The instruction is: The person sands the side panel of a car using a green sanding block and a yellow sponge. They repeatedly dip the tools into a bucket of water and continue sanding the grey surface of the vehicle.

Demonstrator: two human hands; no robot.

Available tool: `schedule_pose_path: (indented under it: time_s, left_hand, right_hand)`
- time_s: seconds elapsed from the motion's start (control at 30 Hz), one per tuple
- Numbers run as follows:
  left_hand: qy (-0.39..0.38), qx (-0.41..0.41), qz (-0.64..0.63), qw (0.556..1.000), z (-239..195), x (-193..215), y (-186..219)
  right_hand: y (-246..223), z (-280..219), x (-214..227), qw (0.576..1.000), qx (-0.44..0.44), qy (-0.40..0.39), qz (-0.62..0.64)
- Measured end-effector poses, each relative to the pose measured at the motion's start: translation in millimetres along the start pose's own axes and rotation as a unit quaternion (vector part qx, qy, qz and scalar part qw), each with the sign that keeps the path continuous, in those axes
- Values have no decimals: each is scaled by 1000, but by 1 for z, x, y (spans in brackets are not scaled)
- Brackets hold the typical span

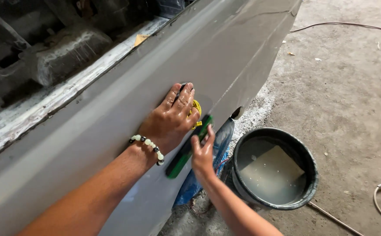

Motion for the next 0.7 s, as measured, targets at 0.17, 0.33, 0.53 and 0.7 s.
schedule_pose_path:
  time_s: [0.17, 0.33, 0.53, 0.7]
  left_hand:
    - [-5, -4, -6, 1000, -3, 1, 4]
    - [-3, 0, 1, 1000, -2, 1, 1]
    - [-10, 1, 7, 1000, -3, 1, 3]
    - [-13, 12, -14, 1000, 1, -4, 1]
  right_hand:
    - [73, 55, 22, 999, -18, 15, 23]
    - [18, 9, 6, 999, -3, -16, 34]
    - [69, 47, 25, 997, -62, -5, 48]
    - [36, 1, 7, 999, -29, -14, 18]
Point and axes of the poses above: each hand's wrist, its own z-axis towards the middle knuckle, its own x-axis out of the back of the hand, y = z × x, the point moved 8 cm from there along z, towards the middle knuckle, and after that the axes turned 5 degrees about -y, right-handed, at the moved point
